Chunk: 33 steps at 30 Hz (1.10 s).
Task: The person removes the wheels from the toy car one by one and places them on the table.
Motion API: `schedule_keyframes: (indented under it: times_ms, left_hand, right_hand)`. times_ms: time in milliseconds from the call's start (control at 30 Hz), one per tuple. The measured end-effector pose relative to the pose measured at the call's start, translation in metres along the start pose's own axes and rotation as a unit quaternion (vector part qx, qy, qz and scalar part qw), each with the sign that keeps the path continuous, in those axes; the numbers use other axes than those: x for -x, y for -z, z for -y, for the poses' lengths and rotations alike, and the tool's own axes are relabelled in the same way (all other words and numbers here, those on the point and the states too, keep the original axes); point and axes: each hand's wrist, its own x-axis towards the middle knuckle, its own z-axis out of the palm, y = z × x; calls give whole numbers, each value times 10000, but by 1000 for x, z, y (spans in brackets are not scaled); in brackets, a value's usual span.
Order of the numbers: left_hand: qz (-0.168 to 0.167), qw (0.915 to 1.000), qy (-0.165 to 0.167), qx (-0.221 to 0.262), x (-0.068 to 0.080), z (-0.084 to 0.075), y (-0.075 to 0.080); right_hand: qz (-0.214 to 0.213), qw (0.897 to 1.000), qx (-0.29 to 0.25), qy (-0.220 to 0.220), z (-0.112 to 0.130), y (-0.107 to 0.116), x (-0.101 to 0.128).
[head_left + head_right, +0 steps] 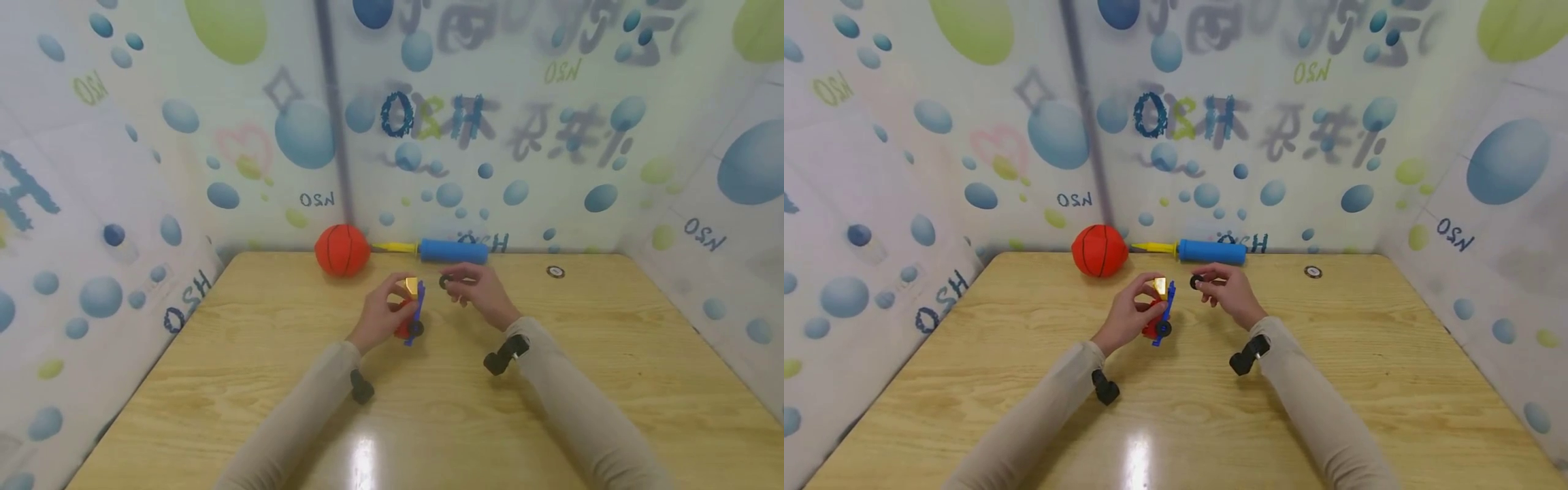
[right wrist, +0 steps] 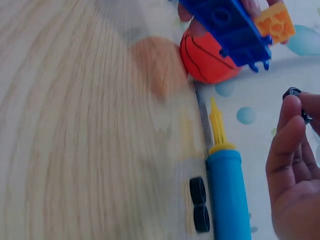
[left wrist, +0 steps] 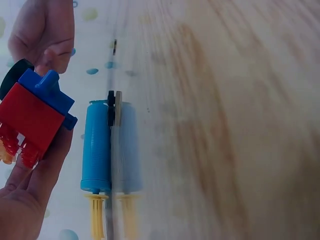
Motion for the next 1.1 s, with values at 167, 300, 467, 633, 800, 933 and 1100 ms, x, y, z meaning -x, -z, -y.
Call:
schedule_keyframes:
  times_ms: [167, 300, 467, 633, 800, 933, 1100]
  left_hand:
    - [11, 9999, 75, 73, 2, 0, 0]
    - [-24, 9999, 144, 62, 1, 1, 0]
    - [-44, 9999, 101, 60, 1, 3, 0]
    - [-46, 10000, 36, 32, 1, 4, 0]
    - [-36, 9999, 146, 76, 1, 3, 0]
    - [-29, 9999, 151, 72, 0, 4, 0]
    - [-25, 9999, 98, 46, 0, 5, -2]
  right_hand:
    - [-23, 9993, 297, -232, -10, 12, -3]
    - [-39, 9980, 478, -417, -15, 21, -3]
    - [-27, 9964, 621, -584, -18, 28, -1]
    - [11, 9934, 875, -741, -23, 34, -2]
    - [-46, 9885, 1160, -966, -26, 41, -6]
    - [-91, 9845, 1395, -1058, -29, 47, -7]
    - [-235, 9771, 1632, -1344, -33, 53, -7]
